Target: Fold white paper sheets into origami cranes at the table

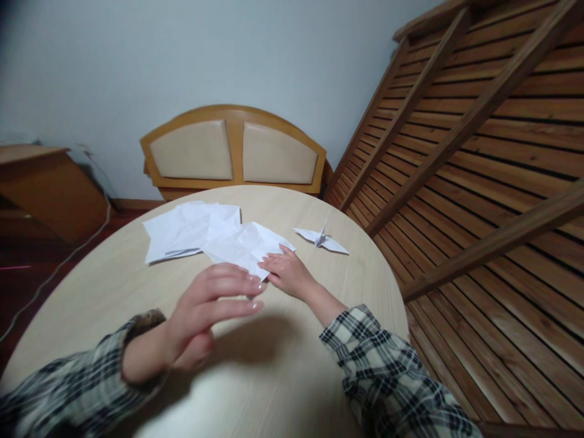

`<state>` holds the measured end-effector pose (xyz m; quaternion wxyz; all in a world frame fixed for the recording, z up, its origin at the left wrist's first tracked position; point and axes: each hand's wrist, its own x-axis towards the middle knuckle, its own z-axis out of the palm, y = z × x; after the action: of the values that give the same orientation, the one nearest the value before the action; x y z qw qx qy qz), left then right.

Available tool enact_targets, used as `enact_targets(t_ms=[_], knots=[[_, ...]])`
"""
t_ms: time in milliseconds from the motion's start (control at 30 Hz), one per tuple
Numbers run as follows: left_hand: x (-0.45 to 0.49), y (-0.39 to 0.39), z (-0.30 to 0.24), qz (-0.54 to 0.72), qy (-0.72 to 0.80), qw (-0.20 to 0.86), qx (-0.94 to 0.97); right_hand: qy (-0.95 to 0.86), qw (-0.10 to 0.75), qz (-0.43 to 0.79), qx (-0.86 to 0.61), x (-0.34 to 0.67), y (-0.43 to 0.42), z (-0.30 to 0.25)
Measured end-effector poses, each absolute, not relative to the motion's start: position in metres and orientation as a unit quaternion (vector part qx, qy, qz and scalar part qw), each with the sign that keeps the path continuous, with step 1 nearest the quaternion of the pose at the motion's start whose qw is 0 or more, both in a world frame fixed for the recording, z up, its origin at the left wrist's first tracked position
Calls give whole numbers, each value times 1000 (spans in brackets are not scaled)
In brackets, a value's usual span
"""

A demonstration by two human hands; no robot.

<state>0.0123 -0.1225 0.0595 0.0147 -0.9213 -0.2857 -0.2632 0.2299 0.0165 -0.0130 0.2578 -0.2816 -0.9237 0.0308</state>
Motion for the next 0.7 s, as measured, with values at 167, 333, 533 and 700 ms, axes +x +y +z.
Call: enact_targets(t_ms=[167, 333, 533, 700], knots=[[-12, -48, 31, -265, -247, -17, -932, -933, 233, 41, -271, 231, 17, -10], [-39, -31, 16, -231, -330, -1, -915, -933, 226, 50, -274, 234, 16, -5], [-50, -21, 8, -259, -349, 47, -899, -933, 244, 40, -261, 236, 9, 3], [-53, -18, 4, -283, -351, 55, -891, -940, 249, 35, -231, 248, 6, 16]])
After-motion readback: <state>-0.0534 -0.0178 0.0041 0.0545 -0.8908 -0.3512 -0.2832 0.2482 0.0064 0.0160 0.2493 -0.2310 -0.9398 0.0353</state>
